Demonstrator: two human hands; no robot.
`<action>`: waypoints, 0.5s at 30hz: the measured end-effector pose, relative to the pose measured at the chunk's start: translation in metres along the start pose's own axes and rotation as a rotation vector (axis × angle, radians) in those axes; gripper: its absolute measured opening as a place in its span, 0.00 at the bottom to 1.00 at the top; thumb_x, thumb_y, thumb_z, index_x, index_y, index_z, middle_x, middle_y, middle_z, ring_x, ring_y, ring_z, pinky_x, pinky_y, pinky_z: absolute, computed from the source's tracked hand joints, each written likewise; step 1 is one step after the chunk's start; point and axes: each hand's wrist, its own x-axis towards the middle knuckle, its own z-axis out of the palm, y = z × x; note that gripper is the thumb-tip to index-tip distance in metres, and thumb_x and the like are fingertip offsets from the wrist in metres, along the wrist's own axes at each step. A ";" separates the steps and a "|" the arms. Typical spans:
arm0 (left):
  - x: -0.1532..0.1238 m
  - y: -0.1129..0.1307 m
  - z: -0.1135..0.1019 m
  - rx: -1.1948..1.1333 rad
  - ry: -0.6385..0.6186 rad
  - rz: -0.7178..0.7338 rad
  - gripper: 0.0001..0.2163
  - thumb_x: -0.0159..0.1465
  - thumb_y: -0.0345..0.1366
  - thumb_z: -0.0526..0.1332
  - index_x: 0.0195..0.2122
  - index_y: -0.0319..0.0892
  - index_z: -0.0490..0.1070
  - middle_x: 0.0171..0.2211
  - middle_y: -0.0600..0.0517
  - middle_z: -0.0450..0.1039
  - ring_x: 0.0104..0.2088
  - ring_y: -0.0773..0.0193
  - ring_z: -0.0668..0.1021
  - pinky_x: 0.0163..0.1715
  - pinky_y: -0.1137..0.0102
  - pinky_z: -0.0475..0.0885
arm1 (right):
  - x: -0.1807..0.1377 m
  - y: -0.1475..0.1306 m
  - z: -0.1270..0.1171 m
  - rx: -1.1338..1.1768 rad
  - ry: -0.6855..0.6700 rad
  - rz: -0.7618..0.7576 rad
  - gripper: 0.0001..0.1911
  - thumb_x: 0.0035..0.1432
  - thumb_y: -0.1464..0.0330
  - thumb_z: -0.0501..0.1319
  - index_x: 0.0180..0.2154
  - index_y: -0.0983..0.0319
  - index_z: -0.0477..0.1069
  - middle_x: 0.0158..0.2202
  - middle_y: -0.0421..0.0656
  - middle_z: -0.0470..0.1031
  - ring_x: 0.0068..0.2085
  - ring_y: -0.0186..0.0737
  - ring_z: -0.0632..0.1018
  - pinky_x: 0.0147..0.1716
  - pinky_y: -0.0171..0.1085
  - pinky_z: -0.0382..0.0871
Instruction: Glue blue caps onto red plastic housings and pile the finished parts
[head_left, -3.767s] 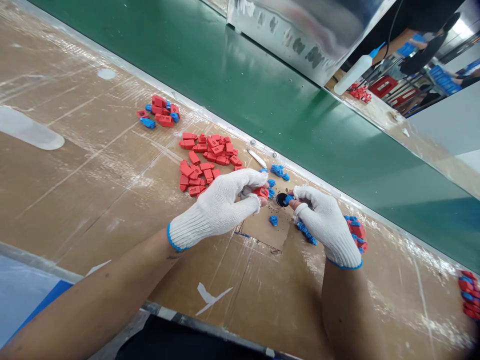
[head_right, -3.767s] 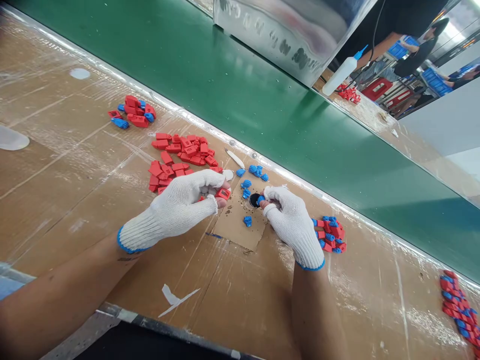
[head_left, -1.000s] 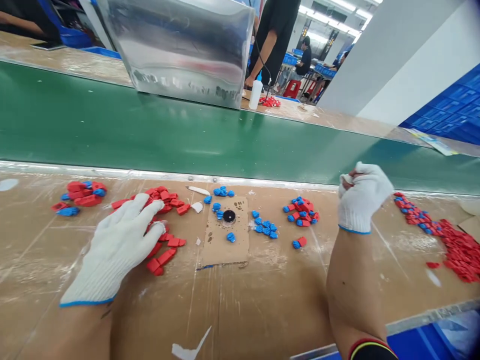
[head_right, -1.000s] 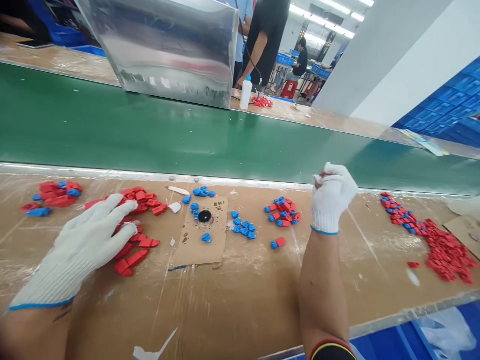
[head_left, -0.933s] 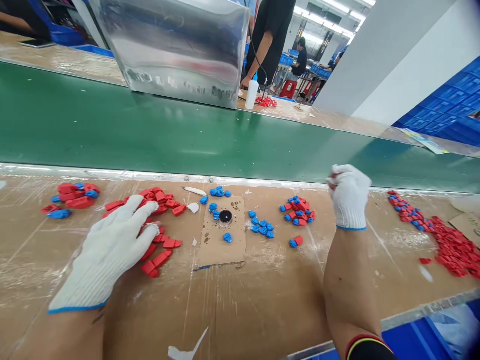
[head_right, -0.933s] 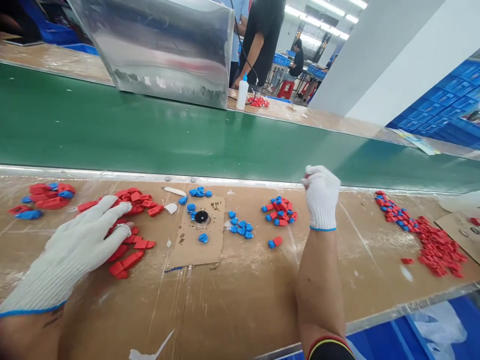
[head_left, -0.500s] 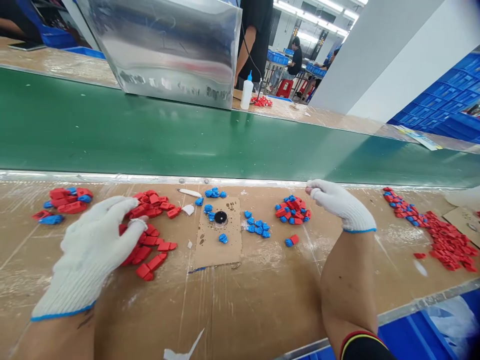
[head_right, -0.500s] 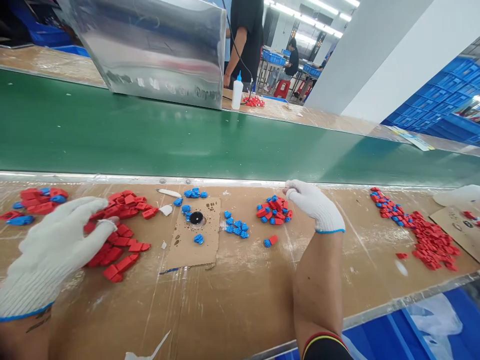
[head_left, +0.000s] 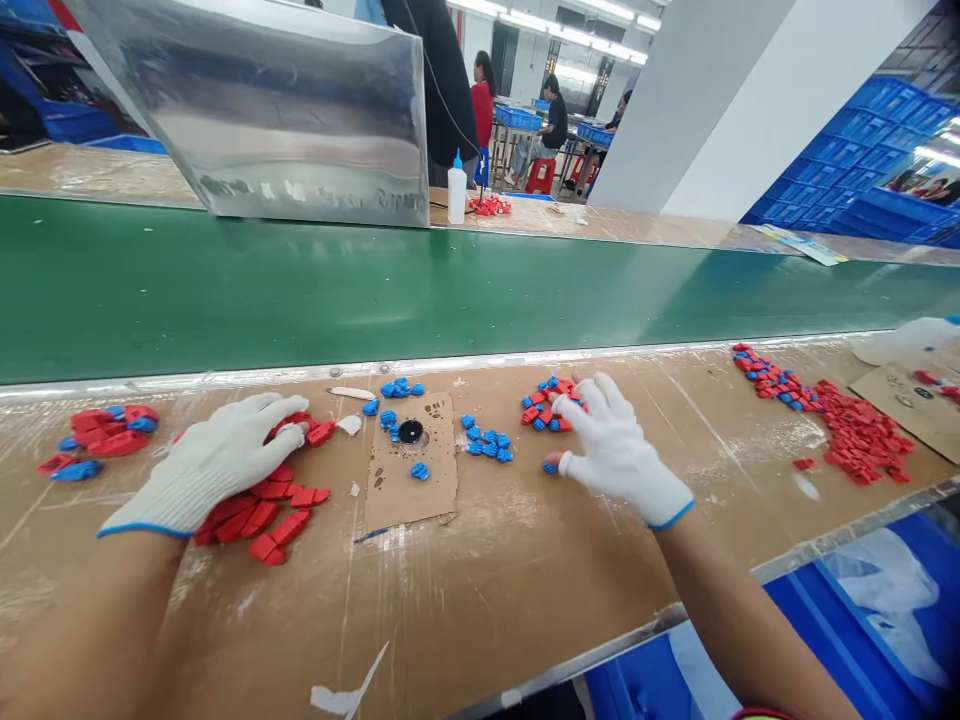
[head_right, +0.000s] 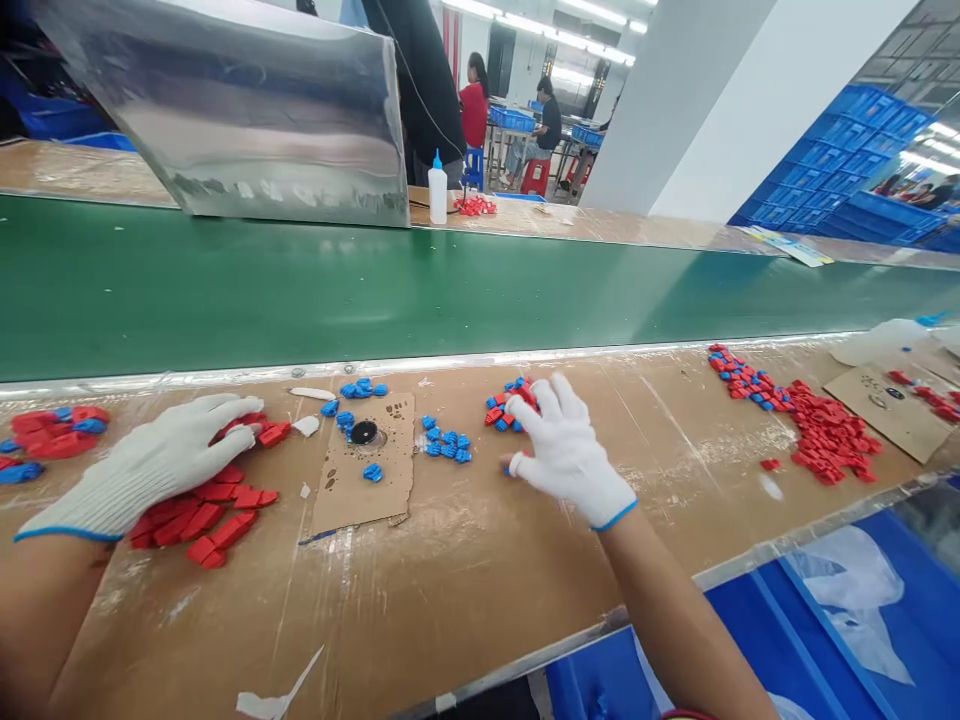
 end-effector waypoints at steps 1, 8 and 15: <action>-0.003 -0.002 0.005 0.006 0.016 0.039 0.31 0.77 0.47 0.43 0.69 0.32 0.71 0.71 0.31 0.69 0.69 0.33 0.72 0.67 0.44 0.67 | -0.006 0.000 0.016 -0.036 -0.038 0.027 0.38 0.52 0.54 0.74 0.64 0.54 0.74 0.70 0.56 0.66 0.76 0.78 0.56 0.68 0.70 0.60; -0.024 0.004 0.016 0.046 0.015 0.137 0.29 0.74 0.46 0.47 0.64 0.35 0.78 0.71 0.36 0.72 0.71 0.41 0.74 0.73 0.51 0.65 | 0.031 0.001 0.059 -0.047 -0.153 0.051 0.44 0.56 0.45 0.71 0.69 0.53 0.71 0.76 0.56 0.60 0.77 0.84 0.49 0.71 0.70 0.48; -0.031 -0.008 0.038 0.063 0.119 0.196 0.28 0.69 0.48 0.49 0.58 0.44 0.84 0.67 0.40 0.77 0.65 0.41 0.80 0.68 0.51 0.74 | 0.067 -0.007 0.052 -0.013 -0.105 0.162 0.25 0.66 0.50 0.63 0.59 0.53 0.78 0.65 0.52 0.73 0.67 0.68 0.65 0.63 0.62 0.59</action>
